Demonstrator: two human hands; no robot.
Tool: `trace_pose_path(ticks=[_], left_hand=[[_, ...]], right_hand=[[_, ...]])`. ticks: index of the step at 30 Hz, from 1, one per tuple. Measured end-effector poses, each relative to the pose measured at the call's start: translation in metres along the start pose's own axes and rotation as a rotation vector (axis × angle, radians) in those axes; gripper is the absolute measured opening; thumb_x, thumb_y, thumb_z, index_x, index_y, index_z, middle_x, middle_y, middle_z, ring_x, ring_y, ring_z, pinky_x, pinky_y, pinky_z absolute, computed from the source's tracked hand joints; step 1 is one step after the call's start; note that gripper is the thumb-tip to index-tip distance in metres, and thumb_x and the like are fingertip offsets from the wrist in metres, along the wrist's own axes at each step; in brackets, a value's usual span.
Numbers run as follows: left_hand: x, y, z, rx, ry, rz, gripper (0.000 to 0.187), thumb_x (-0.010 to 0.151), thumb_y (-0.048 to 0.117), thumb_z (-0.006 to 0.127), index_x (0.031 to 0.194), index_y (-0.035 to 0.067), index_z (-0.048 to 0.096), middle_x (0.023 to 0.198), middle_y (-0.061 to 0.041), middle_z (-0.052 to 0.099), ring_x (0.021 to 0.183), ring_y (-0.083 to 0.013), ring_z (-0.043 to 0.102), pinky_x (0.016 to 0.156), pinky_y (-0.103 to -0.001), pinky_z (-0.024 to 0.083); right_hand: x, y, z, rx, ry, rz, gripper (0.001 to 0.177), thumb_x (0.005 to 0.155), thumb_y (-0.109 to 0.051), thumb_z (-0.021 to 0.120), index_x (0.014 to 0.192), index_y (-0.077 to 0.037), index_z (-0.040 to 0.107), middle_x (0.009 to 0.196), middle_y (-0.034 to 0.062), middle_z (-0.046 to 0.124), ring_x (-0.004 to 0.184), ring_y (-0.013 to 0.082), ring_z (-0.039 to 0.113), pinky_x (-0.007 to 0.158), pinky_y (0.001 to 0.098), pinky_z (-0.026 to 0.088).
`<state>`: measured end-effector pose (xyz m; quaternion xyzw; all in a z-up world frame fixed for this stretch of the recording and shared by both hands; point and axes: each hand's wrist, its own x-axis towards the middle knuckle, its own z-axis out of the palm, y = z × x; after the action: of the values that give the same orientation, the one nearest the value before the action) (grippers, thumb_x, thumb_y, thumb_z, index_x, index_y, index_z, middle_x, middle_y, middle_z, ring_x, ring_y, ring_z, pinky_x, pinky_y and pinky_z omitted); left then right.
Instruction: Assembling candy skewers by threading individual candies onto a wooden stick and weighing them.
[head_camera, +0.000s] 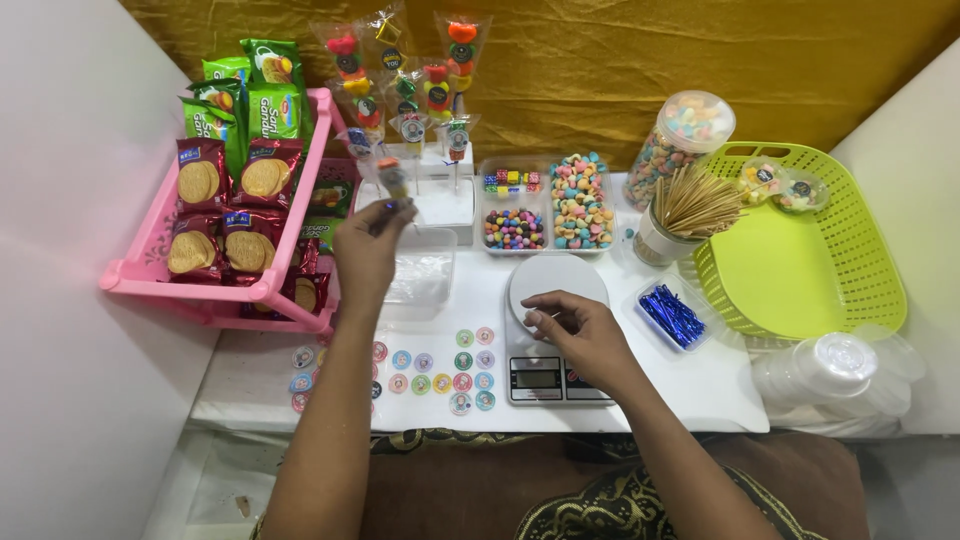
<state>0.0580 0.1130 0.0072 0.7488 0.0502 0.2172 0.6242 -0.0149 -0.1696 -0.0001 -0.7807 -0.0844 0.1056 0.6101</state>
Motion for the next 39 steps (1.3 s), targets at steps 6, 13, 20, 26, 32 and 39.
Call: trace_pose_path(ticks=[6,13,20,26,32,39], left_hand=[[0.05,-0.058,-0.017,0.076,0.148,0.057,0.018,0.087,0.009,0.083,0.105,0.011,0.08,0.091,-0.012,0.076,0.085,-0.0161,0.07,0.077,-0.029,0.061],[0.07,-0.086,-0.02,0.04,0.133,0.014,0.022,0.085,0.009,0.084,0.107,0.01,0.079,0.093,-0.008,0.076,0.084,-0.0102,0.068,0.074,-0.023,0.06],[0.078,-0.091,-0.024,0.093,0.092,0.067,0.022,0.09,0.006,0.081,0.111,0.009,0.077,0.098,-0.011,0.076,0.084,-0.0092,0.064,0.074,-0.024,0.06],[0.081,-0.11,-0.025,0.047,0.101,0.025,0.023,0.092,0.007,0.079,0.114,0.011,0.076,0.098,-0.007,0.076,0.085,-0.0075,0.063,0.075,-0.024,0.06],[0.074,-0.099,-0.027,0.058,0.117,0.021,0.021,0.093,0.008,0.077,0.114,0.013,0.076,0.099,-0.008,0.076,0.085,-0.0077,0.063,0.075,-0.024,0.061],[0.078,-0.103,-0.028,0.121,0.114,0.062,0.021,0.093,0.007,0.077,0.112,0.013,0.077,0.093,-0.011,0.075,0.082,-0.0107,0.064,0.07,-0.027,0.062]], right_hand=[[0.003,0.008,0.003,-0.018,0.003,-0.011,0.028,0.095,-0.026,0.071,0.114,-0.007,0.077,0.091,0.0188,0.079,0.083,0.0284,0.076,0.079,0.0412,0.058],[0.004,0.013,0.003,-0.01,0.008,-0.002,0.026,0.095,-0.023,0.07,0.114,-0.007,0.077,0.09,0.0169,0.08,0.083,0.0258,0.076,0.079,0.039,0.058],[0.004,0.007,0.003,-0.025,-0.012,-0.017,0.027,0.095,-0.024,0.07,0.114,-0.006,0.077,0.089,0.017,0.08,0.081,0.0248,0.076,0.077,0.0386,0.058],[0.004,0.011,0.004,-0.036,-0.015,-0.015,0.027,0.096,-0.023,0.069,0.114,-0.006,0.077,0.09,0.0183,0.08,0.082,0.0267,0.075,0.078,0.0405,0.058],[0.003,0.008,0.004,-0.046,-0.017,-0.009,0.026,0.096,-0.024,0.069,0.114,-0.006,0.077,0.09,0.0183,0.08,0.082,0.0266,0.076,0.078,0.0404,0.058],[0.005,0.01,0.004,-0.058,-0.016,-0.002,0.026,0.096,-0.023,0.069,0.114,-0.006,0.077,0.089,0.0182,0.08,0.082,0.0261,0.075,0.077,0.0393,0.057]])
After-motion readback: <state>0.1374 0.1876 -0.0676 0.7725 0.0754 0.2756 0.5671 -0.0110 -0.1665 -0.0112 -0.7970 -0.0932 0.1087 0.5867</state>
